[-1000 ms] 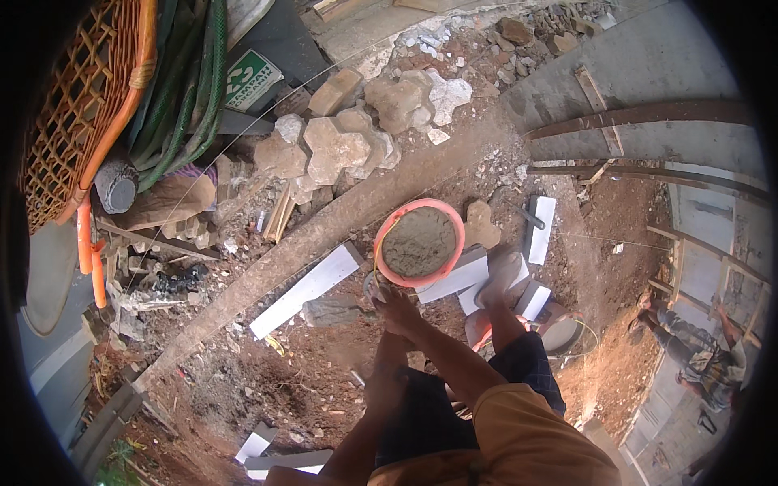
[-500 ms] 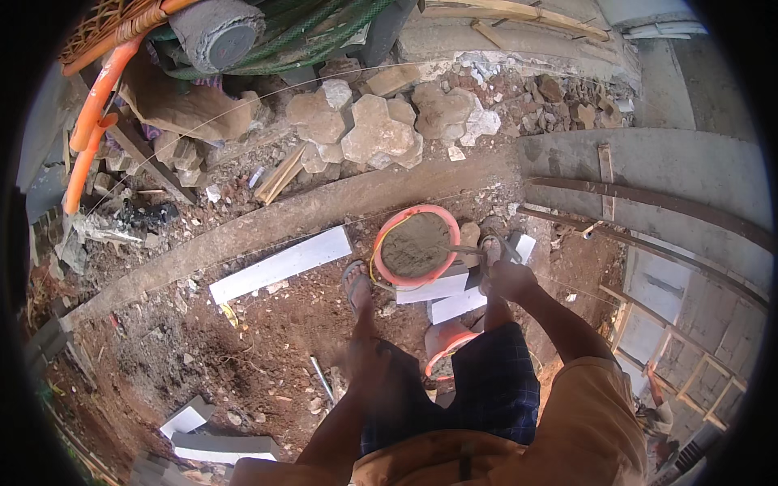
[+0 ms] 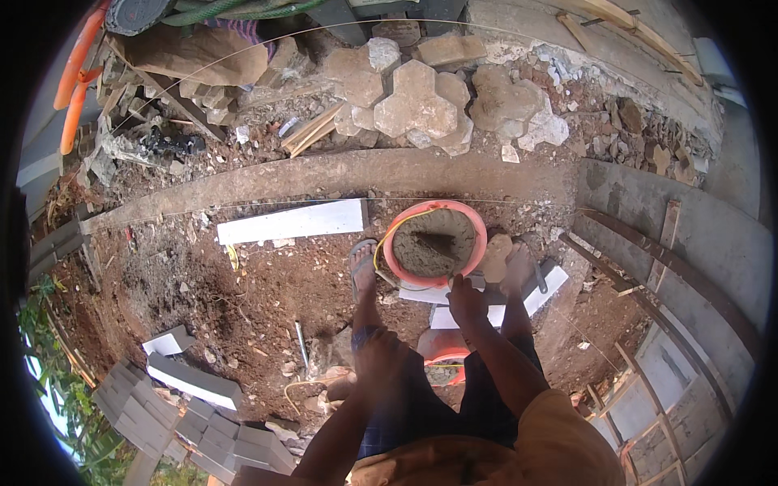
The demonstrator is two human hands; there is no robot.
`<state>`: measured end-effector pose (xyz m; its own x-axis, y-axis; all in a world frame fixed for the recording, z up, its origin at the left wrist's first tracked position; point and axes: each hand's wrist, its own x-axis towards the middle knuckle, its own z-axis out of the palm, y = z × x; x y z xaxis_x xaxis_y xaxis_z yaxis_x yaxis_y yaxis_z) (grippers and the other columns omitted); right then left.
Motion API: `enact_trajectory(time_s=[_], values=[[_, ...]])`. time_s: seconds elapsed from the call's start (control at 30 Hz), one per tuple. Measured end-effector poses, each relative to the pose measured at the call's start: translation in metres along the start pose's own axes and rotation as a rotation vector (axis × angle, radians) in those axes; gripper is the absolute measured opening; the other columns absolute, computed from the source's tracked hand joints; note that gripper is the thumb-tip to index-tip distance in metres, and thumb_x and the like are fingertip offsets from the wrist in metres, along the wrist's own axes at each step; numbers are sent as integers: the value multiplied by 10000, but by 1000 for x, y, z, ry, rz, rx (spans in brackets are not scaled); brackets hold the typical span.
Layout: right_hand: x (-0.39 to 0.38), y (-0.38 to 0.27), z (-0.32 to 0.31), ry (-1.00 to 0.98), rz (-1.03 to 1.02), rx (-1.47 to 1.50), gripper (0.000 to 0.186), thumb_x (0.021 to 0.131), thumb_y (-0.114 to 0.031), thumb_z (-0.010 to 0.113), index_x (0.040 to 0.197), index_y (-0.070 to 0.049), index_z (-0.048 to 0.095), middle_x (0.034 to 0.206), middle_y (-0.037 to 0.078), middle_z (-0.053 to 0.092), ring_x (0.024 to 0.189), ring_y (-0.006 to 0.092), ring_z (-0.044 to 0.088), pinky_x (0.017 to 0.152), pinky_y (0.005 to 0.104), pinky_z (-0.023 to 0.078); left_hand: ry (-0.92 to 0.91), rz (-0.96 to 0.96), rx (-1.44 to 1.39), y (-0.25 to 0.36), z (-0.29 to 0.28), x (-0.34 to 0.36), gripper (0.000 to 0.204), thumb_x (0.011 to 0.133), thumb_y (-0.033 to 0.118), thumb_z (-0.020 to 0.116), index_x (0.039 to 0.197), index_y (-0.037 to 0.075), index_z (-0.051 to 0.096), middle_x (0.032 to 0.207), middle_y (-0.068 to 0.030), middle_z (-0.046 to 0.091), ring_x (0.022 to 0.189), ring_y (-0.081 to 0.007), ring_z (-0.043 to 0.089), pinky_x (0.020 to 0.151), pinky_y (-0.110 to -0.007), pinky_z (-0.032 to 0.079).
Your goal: The person scoops mortar from a bucket with a trowel and spreads it along a prepared base. They then pick up a white rectangular tile, position it on the mortar, and press it into place. The person repeats this process with additional tiles.
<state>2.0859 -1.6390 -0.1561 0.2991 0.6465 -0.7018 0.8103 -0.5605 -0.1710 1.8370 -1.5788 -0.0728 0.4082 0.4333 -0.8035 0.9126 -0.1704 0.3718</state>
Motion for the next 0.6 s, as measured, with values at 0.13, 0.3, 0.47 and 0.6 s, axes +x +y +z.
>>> enact_trajectory(time_s=[0.13, 0.3, 0.47, 0.6], values=[[-54, 84, -44, 217, -106, 172, 361, 922, -220, 685, 1206, -36, 560, 947, 198, 697, 943, 392, 687, 838, 530, 518, 62, -205, -60, 39, -13, -21, 394, 866, 375, 665, 1118, 74, 696, 1236, -142, 659, 1211, -318, 608, 1058, -481, 449], [12, 99, 93, 170, -25, 322, 275, 975, -263, 602, 1148, -51, 580, 743, 163, 660, 696, 339, 686, 661, 485, 552, -6, -310, 40, 15, 33, -27, 393, 860, 369, 655, 1123, 80, 694, 1181, -143, 673, 1183, -326, 617, 1058, -478, 439], [68, 50, 50, -516, 430, 1472, 464, 1017, -501, 531, 1043, -39, 560, 708, 51, 558, 533, 184, 582, 473, 386, 508, 9, -270, 88, 26, 47, -19, 372, 865, 366, 644, 1082, 70, 710, 1135, -152, 685, 1166, -328, 617, 1058, -475, 427], [10, 56, 30, -682, 445, 1567, 431, 1030, -487, 534, 1124, -66, 542, 772, 40, 568, 547, 139, 562, 496, 327, 493, -2, -285, 76, 23, 55, -24, 360, 872, 363, 634, 1035, 52, 716, 1111, -161, 692, 1145, -330, 625, 1035, -488, 440]])
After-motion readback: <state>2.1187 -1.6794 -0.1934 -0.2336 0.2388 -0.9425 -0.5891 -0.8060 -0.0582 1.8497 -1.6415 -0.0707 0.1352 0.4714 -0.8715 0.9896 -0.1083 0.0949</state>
